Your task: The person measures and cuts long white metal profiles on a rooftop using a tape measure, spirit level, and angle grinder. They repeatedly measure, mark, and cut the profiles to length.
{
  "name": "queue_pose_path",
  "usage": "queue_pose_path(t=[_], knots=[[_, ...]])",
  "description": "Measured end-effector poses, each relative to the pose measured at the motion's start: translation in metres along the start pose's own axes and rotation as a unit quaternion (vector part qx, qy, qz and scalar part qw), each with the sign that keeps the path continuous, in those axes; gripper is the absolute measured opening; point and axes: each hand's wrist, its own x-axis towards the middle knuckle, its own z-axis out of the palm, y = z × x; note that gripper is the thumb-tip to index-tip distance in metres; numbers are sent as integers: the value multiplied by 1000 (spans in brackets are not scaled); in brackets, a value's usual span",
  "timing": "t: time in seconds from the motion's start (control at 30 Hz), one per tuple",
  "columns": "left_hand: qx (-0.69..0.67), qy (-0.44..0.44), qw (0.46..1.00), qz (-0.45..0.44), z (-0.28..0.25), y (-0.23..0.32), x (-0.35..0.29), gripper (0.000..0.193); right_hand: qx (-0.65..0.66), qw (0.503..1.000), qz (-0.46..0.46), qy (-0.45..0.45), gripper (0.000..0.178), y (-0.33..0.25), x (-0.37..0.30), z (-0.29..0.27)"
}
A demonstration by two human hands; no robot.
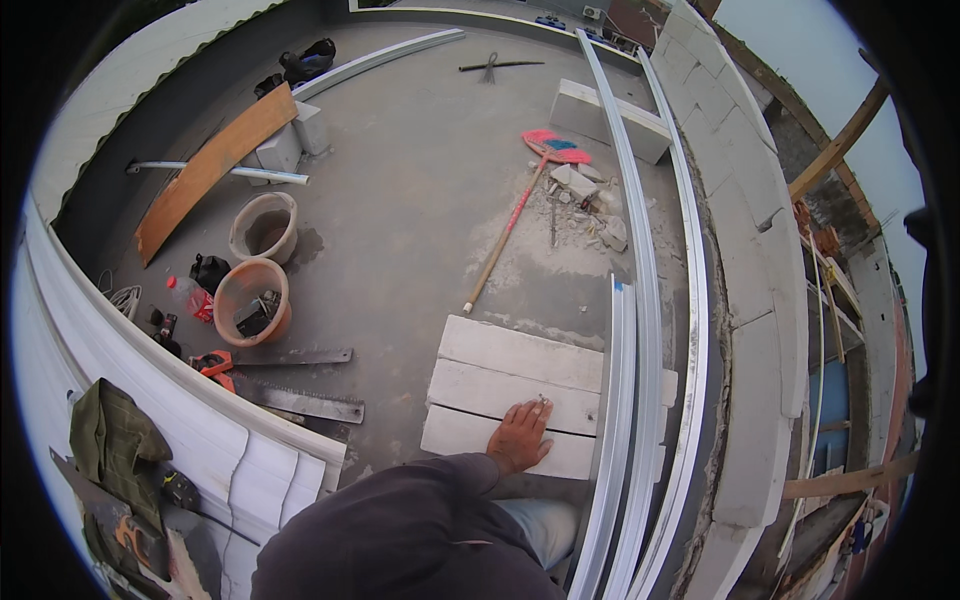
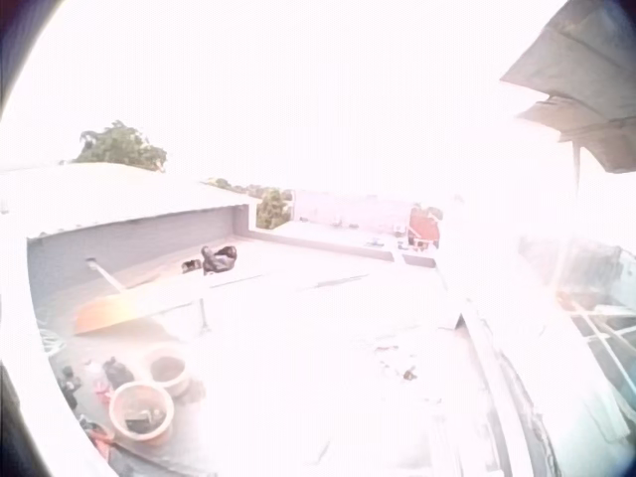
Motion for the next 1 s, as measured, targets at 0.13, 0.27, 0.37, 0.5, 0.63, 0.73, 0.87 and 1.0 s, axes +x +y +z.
queue_pose_path(t=[0.13, 0.27, 0.37, 0.5, 0.63, 0.73, 0.87, 1.0], knots=[[-8, -14, 1000, -6, -1, -1, 1, 82, 13, 999, -6, 33, 105, -20, 19, -2], [1, -23, 999, -22, -4, 2, 1, 82, 45, 997, -25, 57, 108, -31, 31, 0], [6, -24, 1000, -1, -4, 4, 6, 84, 56, 997, -2, 59, 107, -39, 27, 4], [2, -22, 1000, 16, -1, 7, 9, 86, 53, 985, -54, 156, 107, -39, 25, 3], [13, -13, 1000, 19, 1, 6, 7, 86, 91, 990, -20, 104, 97, -38, 29, -3], [28, -13, 999, 16, 3, 5, 7, 85, 89, 988, -22, 124, 96, -37, 34, -6], [40, 6, 999, 22, 5, 5, 6, 85, 80, 992, -23, 91, 97, -33, 37, -2], [40, -6, 999, 20, 7, 4, 5, 85, 80, 989, -36, 118, 99, -28, 34, 7]])
